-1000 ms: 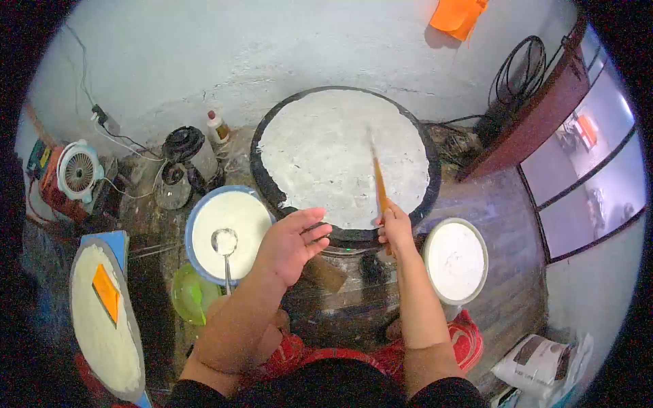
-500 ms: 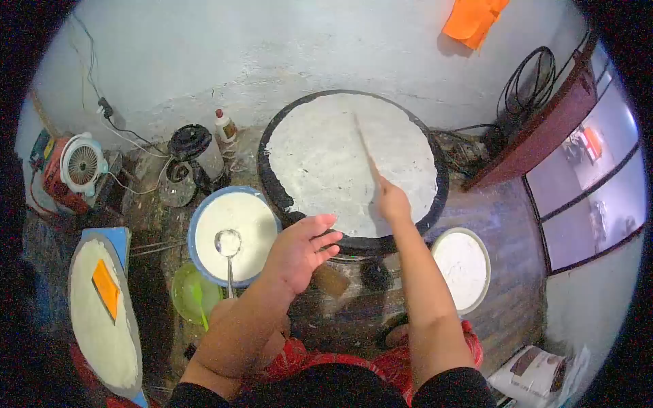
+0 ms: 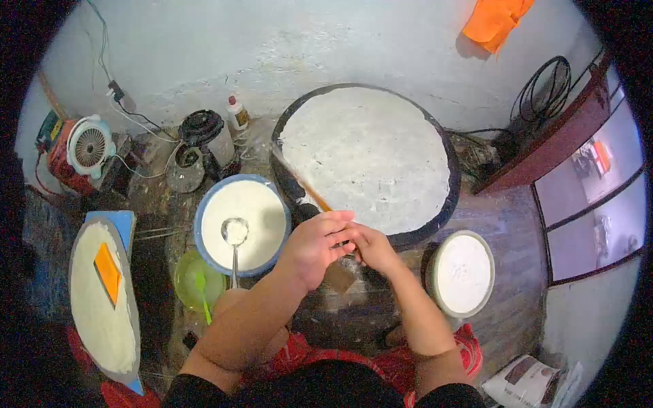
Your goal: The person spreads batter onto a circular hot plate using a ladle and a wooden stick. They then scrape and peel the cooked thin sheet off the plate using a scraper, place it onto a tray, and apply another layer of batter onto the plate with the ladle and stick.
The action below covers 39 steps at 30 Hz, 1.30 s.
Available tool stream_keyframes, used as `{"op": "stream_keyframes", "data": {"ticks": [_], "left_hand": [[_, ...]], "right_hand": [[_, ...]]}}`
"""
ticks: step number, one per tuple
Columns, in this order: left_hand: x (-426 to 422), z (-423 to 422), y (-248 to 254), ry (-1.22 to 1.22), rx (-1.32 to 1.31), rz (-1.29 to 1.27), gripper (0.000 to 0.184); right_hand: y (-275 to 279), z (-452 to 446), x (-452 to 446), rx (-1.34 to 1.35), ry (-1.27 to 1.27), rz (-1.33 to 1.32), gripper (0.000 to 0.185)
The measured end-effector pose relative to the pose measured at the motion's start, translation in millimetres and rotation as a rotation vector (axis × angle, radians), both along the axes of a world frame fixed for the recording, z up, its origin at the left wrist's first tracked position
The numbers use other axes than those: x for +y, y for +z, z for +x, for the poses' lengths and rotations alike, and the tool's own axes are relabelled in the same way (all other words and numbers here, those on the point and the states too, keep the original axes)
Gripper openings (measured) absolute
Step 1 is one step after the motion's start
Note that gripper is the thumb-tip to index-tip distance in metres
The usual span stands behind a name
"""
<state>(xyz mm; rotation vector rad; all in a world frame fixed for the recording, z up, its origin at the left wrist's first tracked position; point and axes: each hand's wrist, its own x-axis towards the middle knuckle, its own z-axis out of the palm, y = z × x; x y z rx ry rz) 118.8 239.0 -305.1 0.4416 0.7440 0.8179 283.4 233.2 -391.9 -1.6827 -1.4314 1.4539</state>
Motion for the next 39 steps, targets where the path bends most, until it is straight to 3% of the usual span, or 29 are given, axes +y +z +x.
{"op": "stream_keyframes", "data": {"ticks": [1,3,10,13,15,16,18,20,27,29,34,37,39], "left_hand": [[0,1,0,0.004,0.0,-0.002,0.031],[-1,2,0,0.01,0.023,-0.018,0.03],[-2,1,2,0.035,0.019,-0.065,0.029],[-1,0,-1,0.031,0.0,-0.042,0.028],[-1,-1,-2,0.007,-0.008,-0.051,0.028],[-1,-1,-1,0.008,-0.009,-0.052,0.028],[-2,0,1,0.027,0.023,-0.074,0.028],[-2,0,2,0.027,0.032,-0.076,0.028],[-4,2,2,0.017,0.033,-0.048,0.028],[-5,3,1,0.014,0.024,-0.055,0.028],[-12,4,1,-0.009,0.05,-0.053,0.028],[-14,5,-1,-0.026,0.066,-0.036,0.029],[-16,5,0,-0.04,0.071,-0.026,0.03]], "right_hand": [[0,-2,-4,0.0,0.004,-0.002,0.033],[-2,-5,-10,0.222,-0.243,-0.034,0.033],[-11,-6,-20,0.202,-0.315,-0.073,0.034],[-21,-8,-25,0.079,-0.294,0.067,0.034],[-16,-16,-29,-0.702,-0.038,0.47,0.031],[-16,-23,-31,-0.702,-0.037,0.47,0.031],[-19,-35,-36,-0.957,0.003,0.407,0.026],[-27,-37,-34,-0.961,0.072,0.347,0.019],[-35,-15,-49,-0.634,0.104,0.529,0.028],[-9,-3,-58,0.417,-0.308,-0.155,0.033],[-18,16,-86,0.287,-0.627,0.03,0.036],[-14,19,-106,0.007,-0.222,0.114,0.036],[-36,40,-115,0.074,-0.406,0.097,0.035]]}}
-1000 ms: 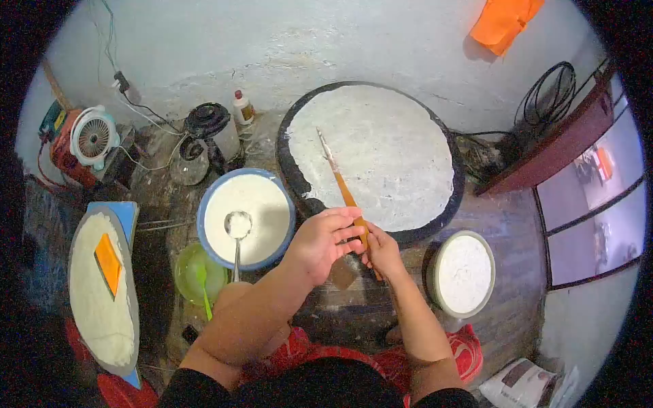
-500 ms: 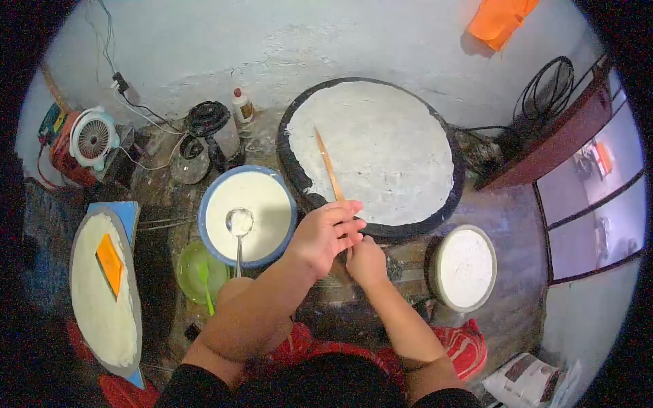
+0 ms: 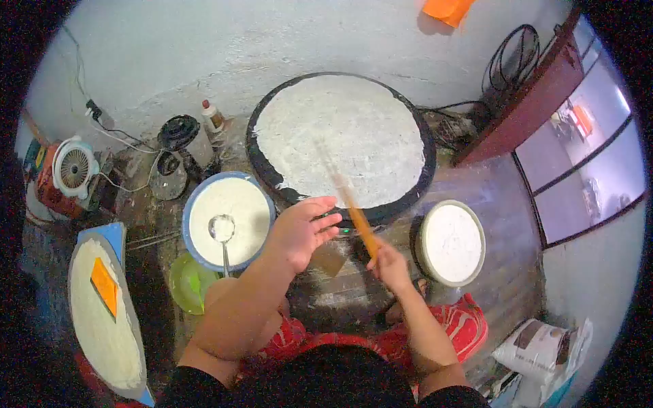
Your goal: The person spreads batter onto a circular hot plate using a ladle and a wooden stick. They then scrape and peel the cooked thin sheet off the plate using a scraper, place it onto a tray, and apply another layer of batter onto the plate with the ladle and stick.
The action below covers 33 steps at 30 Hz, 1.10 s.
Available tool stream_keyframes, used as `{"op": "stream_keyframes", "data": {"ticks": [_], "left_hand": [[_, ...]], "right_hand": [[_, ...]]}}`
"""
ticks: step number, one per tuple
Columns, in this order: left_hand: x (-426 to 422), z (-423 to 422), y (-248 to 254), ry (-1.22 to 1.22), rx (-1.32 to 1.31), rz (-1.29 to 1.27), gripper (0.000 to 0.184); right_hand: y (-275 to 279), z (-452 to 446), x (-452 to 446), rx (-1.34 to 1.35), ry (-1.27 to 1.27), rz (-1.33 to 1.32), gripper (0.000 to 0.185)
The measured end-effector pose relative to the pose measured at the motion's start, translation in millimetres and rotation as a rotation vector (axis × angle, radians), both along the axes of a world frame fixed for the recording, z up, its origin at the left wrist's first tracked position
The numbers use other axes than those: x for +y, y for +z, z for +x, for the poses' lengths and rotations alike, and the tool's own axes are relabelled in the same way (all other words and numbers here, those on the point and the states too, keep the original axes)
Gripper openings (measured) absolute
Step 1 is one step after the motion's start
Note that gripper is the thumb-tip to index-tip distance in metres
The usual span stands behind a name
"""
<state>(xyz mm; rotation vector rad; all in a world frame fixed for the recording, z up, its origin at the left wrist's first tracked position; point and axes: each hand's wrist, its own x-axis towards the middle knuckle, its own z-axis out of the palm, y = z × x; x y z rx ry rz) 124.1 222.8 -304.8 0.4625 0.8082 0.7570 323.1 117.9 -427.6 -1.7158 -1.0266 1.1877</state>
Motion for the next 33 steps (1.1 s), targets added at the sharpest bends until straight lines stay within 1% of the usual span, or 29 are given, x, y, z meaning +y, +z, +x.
{"op": "stream_keyframes", "data": {"ticks": [1,2,5,6,7,11,13,14,17,18,20,21,23,24,25,27,28,29,31,32,33], "left_hand": [[-1,-1,1,0.006,0.003,0.008,0.031],[-2,-2,2,-0.005,0.009,0.021,0.033],[-1,-1,0,-0.003,0.03,0.023,0.033],[-2,-1,4,-0.013,0.027,0.029,0.031],[-3,0,3,-0.018,0.026,0.03,0.031],[-3,1,-3,-0.024,0.008,0.041,0.029],[-3,1,-4,-0.026,0.011,0.042,0.028],[-3,2,-4,-0.017,0.011,0.036,0.028],[-2,0,-3,-0.001,0.006,0.022,0.027],[-2,-1,-2,0.005,0.001,0.011,0.027],[0,-2,-3,0.009,0.006,0.004,0.027],[1,-1,-3,0.009,0.009,-0.001,0.028],[0,-2,-4,0.008,0.002,-0.003,0.028],[-1,-2,-4,0.012,-0.005,-0.004,0.028],[-2,-2,-3,0.009,-0.005,-0.003,0.028],[-2,-3,-2,-0.006,0.002,0.016,0.028],[-2,-3,-3,-0.002,0.001,0.016,0.028],[-1,-4,-3,0.003,-0.002,0.017,0.028],[-1,-3,-3,0.003,-0.004,0.018,0.028],[-1,-3,-3,0.004,-0.002,0.01,0.027],[-1,-2,-2,0.007,0.001,0.005,0.027]], "right_hand": [[-1,8,-4,0.077,-0.158,-0.009,0.035],[-1,15,-7,0.035,-0.274,-0.012,0.035],[5,19,-14,0.027,-0.254,0.032,0.035],[-7,17,-17,0.054,-0.242,0.061,0.035],[-6,13,-18,0.053,-0.247,0.062,0.035],[2,-8,-12,0.128,-0.199,-0.01,0.036],[0,-12,-7,-0.177,-0.182,-0.071,0.038],[1,-14,-8,-0.175,-0.183,-0.072,0.038],[9,-21,-8,-0.974,-0.004,0.058,0.049],[13,-21,-8,-0.972,-0.002,0.058,0.049],[21,-17,-8,-1.209,0.119,-0.191,0.057],[21,-12,-5,-1.206,0.114,-0.194,0.057],[20,2,3,-1.303,0.129,-0.266,0.064],[15,6,6,-1.313,0.082,-0.225,0.057],[10,6,6,-1.313,0.079,-0.226,0.057],[4,4,4,-0.896,0.013,0.139,0.046],[6,-6,1,-0.677,-0.062,0.158,0.037],[7,-10,-5,-0.677,-0.059,0.158,0.037],[7,-16,-21,-0.571,0.026,0.108,0.038],[-4,-11,-26,-0.444,0.029,0.272,0.039],[-8,-1,-32,-0.446,0.025,0.271,0.039]]}}
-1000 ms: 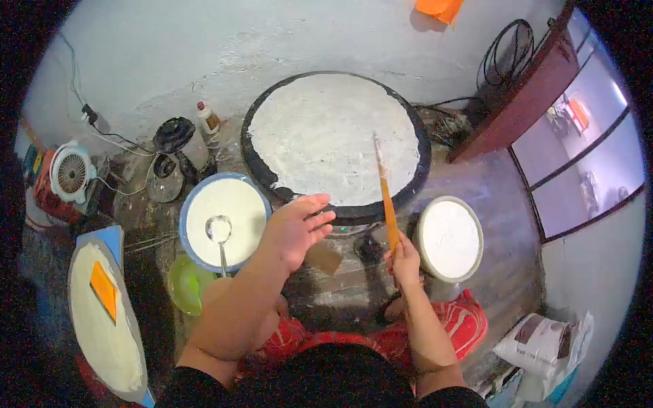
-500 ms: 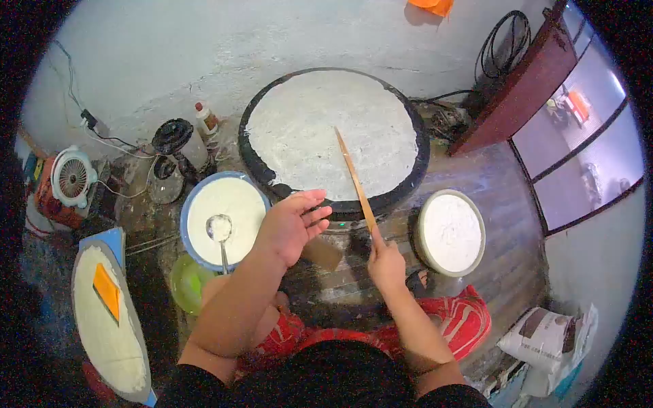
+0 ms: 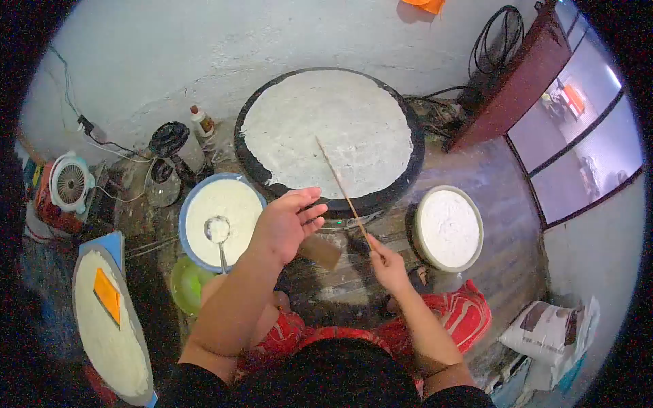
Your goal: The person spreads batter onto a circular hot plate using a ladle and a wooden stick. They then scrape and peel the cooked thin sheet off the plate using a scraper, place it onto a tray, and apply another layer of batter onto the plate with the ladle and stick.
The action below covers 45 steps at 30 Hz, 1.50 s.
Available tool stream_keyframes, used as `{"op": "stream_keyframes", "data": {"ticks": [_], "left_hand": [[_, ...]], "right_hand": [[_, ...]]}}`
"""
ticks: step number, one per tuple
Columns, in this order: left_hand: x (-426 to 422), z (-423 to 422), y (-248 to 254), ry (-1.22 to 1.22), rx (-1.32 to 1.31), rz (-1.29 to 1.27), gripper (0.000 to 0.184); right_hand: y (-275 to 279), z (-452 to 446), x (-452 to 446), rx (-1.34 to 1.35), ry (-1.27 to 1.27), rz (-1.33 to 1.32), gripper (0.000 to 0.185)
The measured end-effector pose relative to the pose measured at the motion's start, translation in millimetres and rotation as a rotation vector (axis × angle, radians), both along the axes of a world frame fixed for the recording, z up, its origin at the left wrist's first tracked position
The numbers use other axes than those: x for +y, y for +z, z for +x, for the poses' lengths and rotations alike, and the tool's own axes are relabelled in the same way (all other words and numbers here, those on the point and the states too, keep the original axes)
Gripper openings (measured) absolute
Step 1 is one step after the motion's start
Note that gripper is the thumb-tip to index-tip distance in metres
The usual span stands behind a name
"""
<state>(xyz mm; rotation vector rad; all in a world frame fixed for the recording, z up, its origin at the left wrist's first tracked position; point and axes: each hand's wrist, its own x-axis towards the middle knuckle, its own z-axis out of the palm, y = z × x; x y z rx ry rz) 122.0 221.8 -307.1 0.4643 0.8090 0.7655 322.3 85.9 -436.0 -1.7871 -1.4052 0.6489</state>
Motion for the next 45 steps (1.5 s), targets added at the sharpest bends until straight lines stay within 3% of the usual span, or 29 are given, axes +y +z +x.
{"op": "stream_keyframes", "data": {"ticks": [2,3,6,7,8,10,11,17,19,20,22,25,28,30,32,33,34,36,38,40,42,44,45], "left_hand": [[0,-1,-1,-0.004,-0.02,0.006,0.028],[-1,-1,-2,-0.005,-0.039,0.011,0.028],[-1,-1,-4,-0.009,-0.031,0.011,0.03],[-1,0,-4,-0.011,-0.032,0.013,0.03],[-2,1,-5,-0.004,-0.026,0.02,0.03],[-2,1,-6,0.0,-0.019,0.026,0.031],[-2,0,-5,-0.002,-0.029,0.028,0.031],[-3,0,-4,-0.013,-0.038,0.044,0.032],[-2,-1,-4,-0.01,-0.045,0.043,0.032],[-2,-1,-4,-0.005,-0.03,0.045,0.032],[-2,0,-3,-0.006,-0.014,0.041,0.032],[-3,1,-4,-0.021,-0.053,0.053,0.031],[-3,3,-4,-0.02,-0.033,0.04,0.031],[-3,3,-3,-0.028,-0.03,0.046,0.031],[-2,4,-2,-0.032,-0.025,0.047,0.031],[-3,4,-1,-0.032,-0.025,0.051,0.031],[-3,4,-1,-0.031,-0.024,0.053,0.031],[-3,4,-4,-0.031,-0.024,0.058,0.031],[-4,4,-5,-0.031,-0.026,0.062,0.03],[-5,4,-4,-0.026,-0.02,0.059,0.03],[-5,4,-3,-0.03,-0.021,0.059,0.031],[-6,4,-3,-0.034,-0.016,0.057,0.031],[-6,4,-3,-0.035,-0.023,0.064,0.031]], "right_hand": [[10,9,-8,0.27,-0.161,-0.232,0.038],[-7,16,-16,0.141,-0.115,-0.066,0.038],[11,0,-37,0.158,-0.067,-0.123,0.036],[14,1,-38,0.434,-0.07,-0.262,0.037],[19,1,-41,0.434,-0.073,-0.261,0.037],[36,-1,-45,0.926,-0.158,-0.341,0.039],[35,-2,-45,0.927,-0.16,-0.341,0.039],[0,2,-41,0.759,-0.121,-0.256,0.039],[-5,4,-38,0.228,-0.09,-0.187,0.042],[-4,4,-35,0.228,-0.091,-0.188,0.042],[2,4,-26,-0.349,-0.052,-0.087,0.045],[20,-13,-16,-0.509,-0.042,-0.218,0.044],[25,-29,-17,-0.483,-0.042,-0.304,0.04],[27,-30,-26,-0.422,-0.018,-0.31,0.046],[5,-15,-42,-0.142,0.073,-0.11,0.049],[-13,0,-51,0.209,0.041,-0.243,0.046],[-2,-1,-52,0.21,0.04,-0.244,0.046],[28,-3,-54,0.871,-0.383,-0.359,0.038],[25,1,-54,0.88,-0.439,-0.305,0.038],[14,7,-51,0.775,-0.399,-0.158,0.038],[-3,17,-45,0.757,-0.369,-0.176,0.04],[-6,16,-32,-0.28,-0.141,0.149,0.043],[-2,19,-32,-0.349,-0.163,-0.06,0.048]]}}
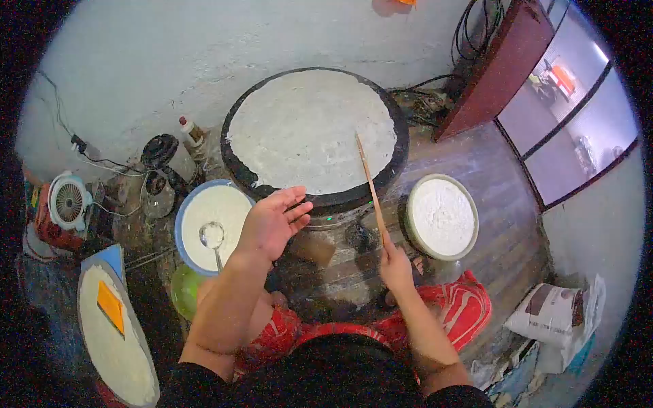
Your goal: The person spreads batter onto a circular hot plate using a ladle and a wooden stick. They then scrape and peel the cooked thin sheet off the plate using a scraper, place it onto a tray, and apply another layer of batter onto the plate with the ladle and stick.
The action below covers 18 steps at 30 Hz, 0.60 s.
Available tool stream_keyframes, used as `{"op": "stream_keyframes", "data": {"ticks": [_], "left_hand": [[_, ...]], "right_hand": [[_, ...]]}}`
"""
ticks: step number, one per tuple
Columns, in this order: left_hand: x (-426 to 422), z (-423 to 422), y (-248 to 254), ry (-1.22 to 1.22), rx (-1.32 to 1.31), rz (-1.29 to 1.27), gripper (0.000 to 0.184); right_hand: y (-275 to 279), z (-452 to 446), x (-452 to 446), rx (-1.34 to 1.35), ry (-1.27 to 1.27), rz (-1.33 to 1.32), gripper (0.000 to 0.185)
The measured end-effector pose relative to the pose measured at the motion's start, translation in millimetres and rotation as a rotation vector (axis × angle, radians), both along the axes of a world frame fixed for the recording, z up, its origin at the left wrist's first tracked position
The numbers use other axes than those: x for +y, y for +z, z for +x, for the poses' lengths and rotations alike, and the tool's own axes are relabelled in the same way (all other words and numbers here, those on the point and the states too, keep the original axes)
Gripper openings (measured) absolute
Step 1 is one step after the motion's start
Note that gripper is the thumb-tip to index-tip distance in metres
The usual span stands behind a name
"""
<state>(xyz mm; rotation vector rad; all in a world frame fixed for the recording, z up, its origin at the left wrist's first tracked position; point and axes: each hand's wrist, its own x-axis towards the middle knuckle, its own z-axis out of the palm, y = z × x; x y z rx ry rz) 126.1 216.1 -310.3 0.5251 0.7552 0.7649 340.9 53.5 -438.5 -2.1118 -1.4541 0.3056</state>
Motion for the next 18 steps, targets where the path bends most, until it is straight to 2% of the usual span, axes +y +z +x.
{"op": "stream_keyframes", "data": {"ticks": [1,3,5,8,10,11,12,14,15,17,18], "left_hand": [[0,0,0,-0.001,-0.006,0.006,0.032],[2,0,-1,-0.002,0.003,-0.006,0.03],[1,-1,-1,-0.007,0.015,-0.022,0.028],[2,-2,0,0.007,0.005,-0.005,0.032],[1,-4,1,0.019,0.007,-0.015,0.03],[1,-5,0,0.025,0.006,-0.016,0.03],[1,-5,-1,0.021,-0.009,-0.024,0.029],[2,-7,-6,0.007,-0.05,-0.045,0.028],[1,-6,-3,0.016,-0.052,-0.047,0.028],[-5,-1,4,-0.015,0.014,-0.079,0.028],[-6,0,-2,-0.001,-0.022,-0.1,0.028]], "right_hand": [[7,2,7,0.001,-0.002,0.001,0.048],[17,9,24,-0.296,-0.09,-0.466,0.064],[26,21,42,-0.37,-0.139,-0.523,0.063],[25,31,60,-0.336,-0.206,-0.482,0.058],[16,22,59,0.058,-0.109,-0.233,0.048],[3,11,48,0.109,-0.07,-0.023,0.04],[-15,1,37,0.122,-0.031,0.072,0.041],[-7,-23,14,0.454,0.088,-0.08,0.041],[-27,-30,6,0.369,0.251,0.191,0.04],[-13,-50,-4,0.647,0.265,0.07,0.039],[1,-58,-1,0.651,0.283,0.056,0.039]]}}
